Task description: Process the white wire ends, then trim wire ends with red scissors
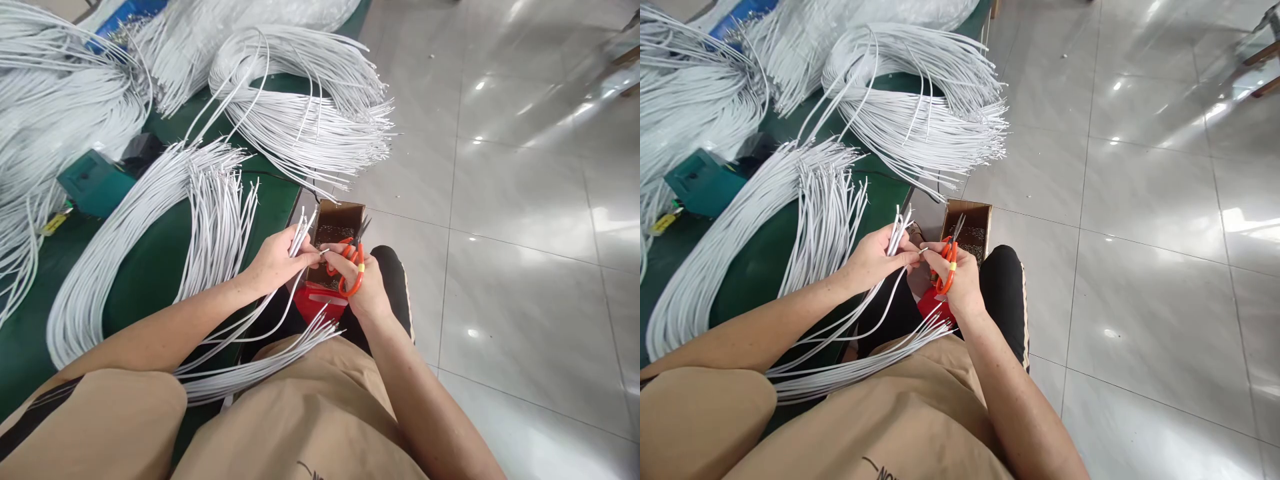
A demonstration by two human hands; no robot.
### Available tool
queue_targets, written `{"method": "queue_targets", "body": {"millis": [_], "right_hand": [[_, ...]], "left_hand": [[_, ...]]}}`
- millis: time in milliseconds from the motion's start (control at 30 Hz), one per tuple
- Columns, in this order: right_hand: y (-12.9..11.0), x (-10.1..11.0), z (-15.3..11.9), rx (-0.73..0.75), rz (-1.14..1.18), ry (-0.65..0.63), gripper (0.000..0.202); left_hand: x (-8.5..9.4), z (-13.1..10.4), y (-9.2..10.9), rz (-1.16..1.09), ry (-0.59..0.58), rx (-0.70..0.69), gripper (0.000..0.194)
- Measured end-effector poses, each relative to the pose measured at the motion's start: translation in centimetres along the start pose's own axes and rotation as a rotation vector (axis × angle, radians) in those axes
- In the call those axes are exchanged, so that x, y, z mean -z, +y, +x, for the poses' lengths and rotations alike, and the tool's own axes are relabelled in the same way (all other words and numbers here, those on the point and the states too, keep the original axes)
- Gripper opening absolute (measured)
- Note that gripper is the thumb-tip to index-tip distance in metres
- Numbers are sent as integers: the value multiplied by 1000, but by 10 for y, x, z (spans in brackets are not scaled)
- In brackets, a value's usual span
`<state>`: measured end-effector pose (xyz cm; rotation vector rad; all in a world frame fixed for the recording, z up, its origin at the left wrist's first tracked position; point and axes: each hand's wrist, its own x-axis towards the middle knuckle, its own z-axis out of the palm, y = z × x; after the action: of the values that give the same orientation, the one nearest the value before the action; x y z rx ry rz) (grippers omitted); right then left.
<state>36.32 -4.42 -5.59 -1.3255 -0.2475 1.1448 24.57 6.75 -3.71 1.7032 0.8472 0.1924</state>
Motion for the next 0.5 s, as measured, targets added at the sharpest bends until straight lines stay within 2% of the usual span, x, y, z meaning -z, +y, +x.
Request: {"method": "queue_targets", "body": {"millis": [133,300,433,500], "right_hand": [[-1,-2,-2,9,1,5,20],[3,-10,-3,36,-33,63,14],[3,-11,-2,-27,-12,-12,17],[3,-7,-1,1,51,-60,20]], "left_hand": [[0,0,0,-98,-50,43,30],[-1,1,-2,94,18,0,37],[0,1,1,151,11,-5,33],[1,1,3,104,-25,9,28]]}}
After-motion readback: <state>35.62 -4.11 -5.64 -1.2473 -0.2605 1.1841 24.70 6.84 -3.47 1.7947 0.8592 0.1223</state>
